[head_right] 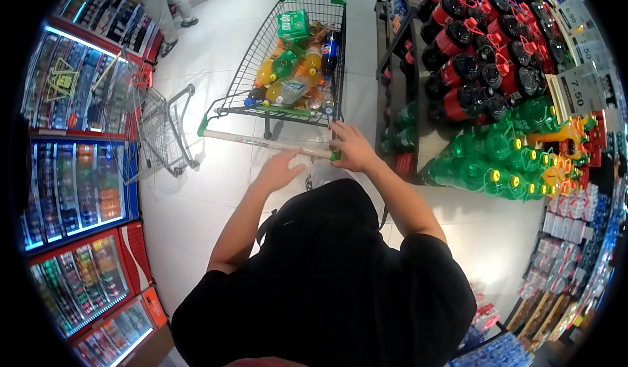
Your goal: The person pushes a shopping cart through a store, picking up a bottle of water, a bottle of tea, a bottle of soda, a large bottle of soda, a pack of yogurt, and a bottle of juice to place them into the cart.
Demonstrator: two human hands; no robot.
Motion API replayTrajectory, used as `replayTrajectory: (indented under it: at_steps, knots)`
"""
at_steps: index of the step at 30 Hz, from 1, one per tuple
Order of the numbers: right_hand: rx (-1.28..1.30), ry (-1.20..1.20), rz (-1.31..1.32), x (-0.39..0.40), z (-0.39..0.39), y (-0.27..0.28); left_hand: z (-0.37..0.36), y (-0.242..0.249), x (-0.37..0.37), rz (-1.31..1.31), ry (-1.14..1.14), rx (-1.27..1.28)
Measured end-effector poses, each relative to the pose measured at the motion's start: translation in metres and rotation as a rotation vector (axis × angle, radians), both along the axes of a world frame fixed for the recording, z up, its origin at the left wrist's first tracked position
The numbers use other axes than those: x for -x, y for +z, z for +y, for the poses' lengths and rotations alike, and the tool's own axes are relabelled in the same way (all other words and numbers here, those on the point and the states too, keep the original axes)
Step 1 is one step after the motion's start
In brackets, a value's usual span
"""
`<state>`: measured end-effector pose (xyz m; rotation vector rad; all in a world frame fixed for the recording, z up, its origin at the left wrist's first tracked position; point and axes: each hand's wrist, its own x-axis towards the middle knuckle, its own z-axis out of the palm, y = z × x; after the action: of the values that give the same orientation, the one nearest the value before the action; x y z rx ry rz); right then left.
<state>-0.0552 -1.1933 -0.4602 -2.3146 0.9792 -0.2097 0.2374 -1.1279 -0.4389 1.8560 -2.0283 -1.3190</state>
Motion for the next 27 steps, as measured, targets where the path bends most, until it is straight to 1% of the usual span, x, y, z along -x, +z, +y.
replayTrajectory:
  at_steps: [1, 2, 3, 5, 6, 7, 8, 9, 11, 12, 13, 15, 17, 18, 19, 21, 22, 23, 25, 26, 27]
  knots:
    - [0.041, -0.123, 0.005, -0.001, 0.0, 0.003, -0.018, 0.007, -0.009, 0.067, 0.024, 0.012]
    - [0.044, -0.257, -0.017, -0.002, -0.001, 0.0, -0.037, 0.016, -0.02, 0.055, 0.091, 0.027]
    - [0.038, -0.274, -0.013, 0.0, -0.001, -0.004, -0.052, 0.014, -0.032, 0.057, 0.075, 0.019]
    - [-0.152, -0.555, -0.096, 0.0, -0.006, -0.01, -0.086, 0.01, -0.06, -0.028, 0.151, 0.254]
    - [-0.128, -0.599, -0.118, 0.011, 0.0, -0.021, -0.081, 0.001, -0.055, -0.054, 0.161, 0.236]
    - [-0.113, -0.62, -0.127, 0.002, -0.012, -0.023, -0.101, -0.002, -0.073, -0.107, 0.199, 0.263]
    - [-0.033, -0.605, -0.108, -0.004, -0.023, -0.029, -0.119, -0.007, -0.088, -0.163, 0.241, 0.286]
    - [0.041, -0.587, -0.087, -0.01, -0.038, -0.035, -0.139, -0.021, -0.104, -0.166, 0.225, 0.294]
    - [0.066, -0.581, -0.066, -0.03, -0.068, -0.028, -0.164, -0.061, -0.132, -0.417, 0.104, 0.495]
    - [0.117, -0.555, -0.01, -0.032, -0.082, -0.048, -0.176, -0.078, -0.14, -0.451, 0.089, 0.501]
    - [0.145, -0.496, 0.03, -0.02, -0.086, -0.075, -0.166, -0.083, -0.123, -0.422, 0.112, 0.537]
    - [0.18, -0.527, 0.027, -0.019, -0.1, -0.089, -0.193, -0.082, -0.118, -0.537, 0.113, 0.42]
    - [0.177, -0.514, 0.004, -0.016, -0.126, -0.098, -0.227, -0.09, -0.122, -0.519, 0.138, 0.442]
    - [0.234, -0.519, -0.013, -0.017, -0.14, -0.091, -0.243, -0.09, -0.119, -0.499, 0.165, 0.455]
    - [0.22, -0.528, -0.003, -0.018, -0.148, -0.092, -0.255, -0.089, -0.119, -0.493, 0.153, 0.441]
    - [0.273, -0.497, -0.026, -0.013, -0.169, -0.103, -0.275, -0.09, -0.119, -0.539, 0.096, 0.317]
    - [0.255, -0.482, -0.005, -0.011, -0.18, -0.107, -0.285, -0.092, -0.119, -0.48, 0.112, 0.371]
    - [0.246, -0.492, 0.009, -0.013, -0.195, -0.108, -0.304, -0.093, -0.122, -0.468, 0.101, 0.361]
    - [0.28, -0.512, -0.038, -0.013, -0.219, -0.106, -0.34, -0.085, -0.119, -0.527, 0.015, 0.014]
    - [0.282, -0.523, -0.031, -0.011, -0.228, -0.11, -0.358, -0.089, -0.121, -0.555, -0.021, -0.115]
    - [0.266, -0.525, -0.028, -0.008, -0.238, -0.117, -0.373, -0.09, -0.12, -0.552, -0.028, -0.112]
